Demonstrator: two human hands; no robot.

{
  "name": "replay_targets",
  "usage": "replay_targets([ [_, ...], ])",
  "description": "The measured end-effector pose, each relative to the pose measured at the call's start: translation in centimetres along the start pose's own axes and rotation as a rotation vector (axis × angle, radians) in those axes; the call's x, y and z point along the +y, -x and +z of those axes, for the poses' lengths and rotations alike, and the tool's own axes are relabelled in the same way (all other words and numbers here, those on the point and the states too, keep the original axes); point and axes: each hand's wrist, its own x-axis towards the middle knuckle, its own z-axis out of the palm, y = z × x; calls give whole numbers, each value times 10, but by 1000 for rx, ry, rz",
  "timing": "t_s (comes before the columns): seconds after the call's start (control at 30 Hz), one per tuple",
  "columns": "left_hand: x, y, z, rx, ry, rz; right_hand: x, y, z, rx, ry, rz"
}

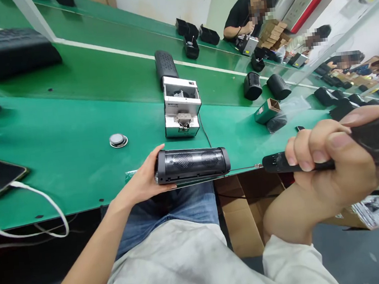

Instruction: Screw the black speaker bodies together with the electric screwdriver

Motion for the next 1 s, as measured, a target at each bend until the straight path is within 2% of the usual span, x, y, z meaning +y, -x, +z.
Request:
replay_targets([
  [0.2, 0, 1, 1, 0, 28, -9, 9, 14, -2, -66, 8, 52],
  [0.4, -7, 3, 4, 17, 25, 40, 43, 37, -6, -207, -3, 210],
  [0.6, -6, 6, 5, 60, 27, 8, 55, 47, -17, -307, -50, 199],
  [0.7, -4, 7, 4, 42, 52, -20, 55, 49, -18, -295, -28, 210],
  [0.8, -9, 10, 9, 45, 47, -63, 55, 53, -16, -220, -28, 220],
  [0.9, -23, 11, 17, 92, 21, -64, 59, 60, -15, -94, -66, 275],
  [1.0, -39, 9, 20, 91, -15, -41, 68, 63, -19, -92, -133, 269],
])
